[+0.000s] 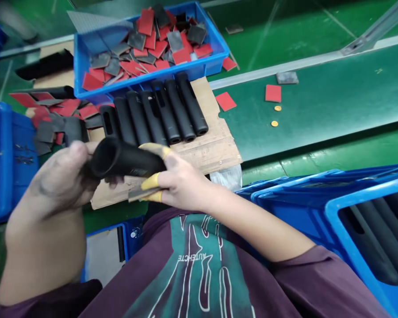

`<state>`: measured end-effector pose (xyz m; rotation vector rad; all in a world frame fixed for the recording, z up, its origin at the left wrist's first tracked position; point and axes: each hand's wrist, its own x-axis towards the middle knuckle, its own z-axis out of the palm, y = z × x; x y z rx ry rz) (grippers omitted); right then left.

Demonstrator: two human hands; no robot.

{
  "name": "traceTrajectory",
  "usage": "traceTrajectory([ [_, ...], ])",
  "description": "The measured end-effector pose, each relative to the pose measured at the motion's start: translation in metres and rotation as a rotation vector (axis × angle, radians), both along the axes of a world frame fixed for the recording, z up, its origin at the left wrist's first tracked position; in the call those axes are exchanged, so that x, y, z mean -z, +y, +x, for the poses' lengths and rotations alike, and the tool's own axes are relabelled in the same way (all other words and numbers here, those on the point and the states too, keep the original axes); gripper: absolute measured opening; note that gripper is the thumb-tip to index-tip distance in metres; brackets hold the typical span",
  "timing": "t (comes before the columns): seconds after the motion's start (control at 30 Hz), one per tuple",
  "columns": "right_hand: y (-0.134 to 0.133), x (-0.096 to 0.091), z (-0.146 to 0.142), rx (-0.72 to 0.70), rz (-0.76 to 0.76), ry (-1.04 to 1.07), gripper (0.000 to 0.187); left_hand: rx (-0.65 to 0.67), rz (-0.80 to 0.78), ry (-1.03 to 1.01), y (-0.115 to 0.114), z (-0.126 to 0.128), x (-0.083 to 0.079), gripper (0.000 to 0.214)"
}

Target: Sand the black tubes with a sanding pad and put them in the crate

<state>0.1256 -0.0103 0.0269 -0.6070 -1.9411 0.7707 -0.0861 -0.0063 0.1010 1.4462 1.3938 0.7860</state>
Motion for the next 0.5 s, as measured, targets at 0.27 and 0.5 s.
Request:
traceTrajectory([
  [0.27,-0.008,0.027,-0.012,0.387,-0.693,0.706,0.021,0.257,0.350,0.370,-0.020,0.051,0.072,0.072],
  [0.5,-0.008,0.061,0.043,0.636,-0.714,0.553,0.035,0.388,0.143,0.852,-0.022,0.038,0.079,0.075],
])
